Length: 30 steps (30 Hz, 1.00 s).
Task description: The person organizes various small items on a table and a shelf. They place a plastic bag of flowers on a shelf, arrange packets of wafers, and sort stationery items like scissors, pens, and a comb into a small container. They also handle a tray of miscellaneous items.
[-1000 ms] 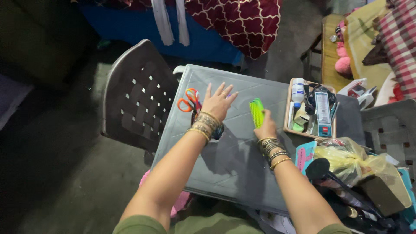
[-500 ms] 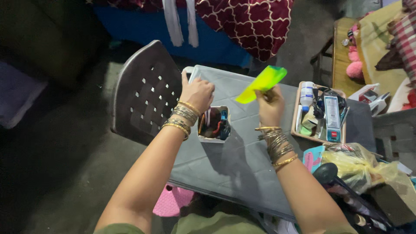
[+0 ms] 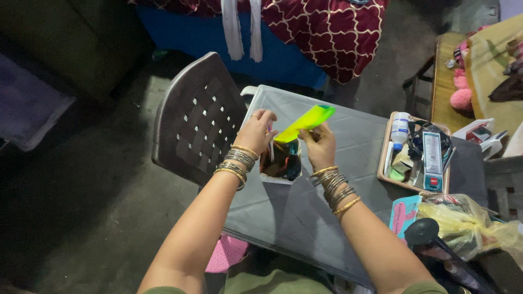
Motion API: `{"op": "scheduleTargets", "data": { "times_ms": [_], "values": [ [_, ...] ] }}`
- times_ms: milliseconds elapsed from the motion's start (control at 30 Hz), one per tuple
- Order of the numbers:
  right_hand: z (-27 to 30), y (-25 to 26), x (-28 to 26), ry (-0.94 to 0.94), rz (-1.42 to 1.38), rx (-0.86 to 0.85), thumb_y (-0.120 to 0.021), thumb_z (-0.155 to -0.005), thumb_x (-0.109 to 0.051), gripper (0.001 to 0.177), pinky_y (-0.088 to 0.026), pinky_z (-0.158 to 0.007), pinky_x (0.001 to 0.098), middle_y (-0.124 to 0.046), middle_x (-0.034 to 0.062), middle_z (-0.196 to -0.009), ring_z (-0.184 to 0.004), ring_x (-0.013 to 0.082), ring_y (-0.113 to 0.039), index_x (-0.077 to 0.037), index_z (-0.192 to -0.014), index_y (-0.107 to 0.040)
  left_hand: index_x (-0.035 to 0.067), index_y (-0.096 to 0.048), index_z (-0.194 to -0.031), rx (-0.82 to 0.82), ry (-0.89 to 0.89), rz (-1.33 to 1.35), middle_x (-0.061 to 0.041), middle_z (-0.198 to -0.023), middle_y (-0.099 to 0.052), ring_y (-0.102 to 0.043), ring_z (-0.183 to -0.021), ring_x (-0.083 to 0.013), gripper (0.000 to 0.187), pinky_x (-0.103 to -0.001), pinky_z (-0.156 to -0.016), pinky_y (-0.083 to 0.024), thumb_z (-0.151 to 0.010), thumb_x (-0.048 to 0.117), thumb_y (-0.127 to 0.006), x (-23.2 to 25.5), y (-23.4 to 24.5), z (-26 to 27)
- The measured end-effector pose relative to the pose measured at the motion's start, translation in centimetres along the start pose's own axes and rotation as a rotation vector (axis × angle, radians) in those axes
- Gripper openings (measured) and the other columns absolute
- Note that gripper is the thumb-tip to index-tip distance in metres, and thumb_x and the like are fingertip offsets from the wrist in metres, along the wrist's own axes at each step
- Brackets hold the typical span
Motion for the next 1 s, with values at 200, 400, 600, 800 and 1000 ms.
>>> {"op": "scheduleTargets", "data": {
  "times_ms": [200,400,600,800,1000],
  "values": [
    [-0.6,0.7,2.1,-0.039,-0.128,-0.011,-0.067,-0.096,0.001,0.023,-0.062,-0.087,0.0327,-0.072,0.0083,-0.109,-0.098,0.0165,-0.072,-0.002,-0.117,-0.061,0.014,-0.061,-0.113,0.040,-0.166,0.062,-0.010,-0.124,-0.064,-0.068,-0.103,-0.0343,0.021,-0.044,-0.086,-0.057,-0.093,0.010,-0.065,1.2,0.5,0.7],
    [-1.0,0.2,4.5,-0.116,0.148,-0.127,-0.070,-0.095,-0.008,0.017,-0.063,-0.084,0.0306,-0.076,0.0098,-0.106,-0.094,0.0183,-0.075,-0.003,-0.111,-0.065,0.014,-0.063,-0.114,0.026,-0.190,0.097,-0.011,-0.126,-0.064,-0.068,-0.101,-0.0338,0.026,-0.043,-0.084,-0.056,-0.089,0.008,-0.066,1.2,0.5,1.2],
    [-1.3,0.8,6.0,0.271,0.761,-0.041,-0.084,-0.082,-0.019,0.026,-0.056,-0.082,0.0389,-0.076,0.0131,-0.101,-0.092,0.0281,-0.069,-0.005,-0.103,-0.077,0.020,-0.064,-0.124,0.145,-0.201,-0.023,-0.011,-0.134,-0.061,-0.062,-0.119,-0.0338,0.047,-0.044,-0.098,-0.052,-0.080,0.011,-0.077,0.5,0.6,1.1],
    [-0.9,2.3,8.0,-0.070,0.525,-0.119,-0.079,-0.088,-0.021,0.029,-0.058,-0.084,0.0341,-0.077,0.0109,-0.106,-0.100,0.0208,-0.075,-0.004,-0.111,-0.073,0.024,-0.050,-0.147,0.202,-0.162,0.012,-0.016,-0.146,-0.052,-0.053,-0.133,-0.0376,0.082,-0.047,-0.108,-0.046,-0.074,0.020,-0.086,0.4,1.0,1.8],
    [-0.5,2.5,8.4,-0.182,0.246,-0.226,-0.078,-0.087,-0.015,0.050,-0.060,-0.087,0.0330,-0.074,0.0074,-0.119,-0.107,0.0201,-0.073,-0.009,-0.134,-0.063,0.005,-0.024,-0.157,0.337,0.005,0.281,-0.027,-0.153,-0.039,-0.048,-0.137,-0.0397,0.106,-0.048,-0.112,-0.041,-0.076,0.035,-0.086,-1.2,-0.9,4.9]
  ]
}}
Point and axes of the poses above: each hand's wrist, its own z-axis away from the middle knuckle, its own y-axis out of the back of the hand, x = y × z, the point moved 2 cm from there along -z, towards the middle knuckle
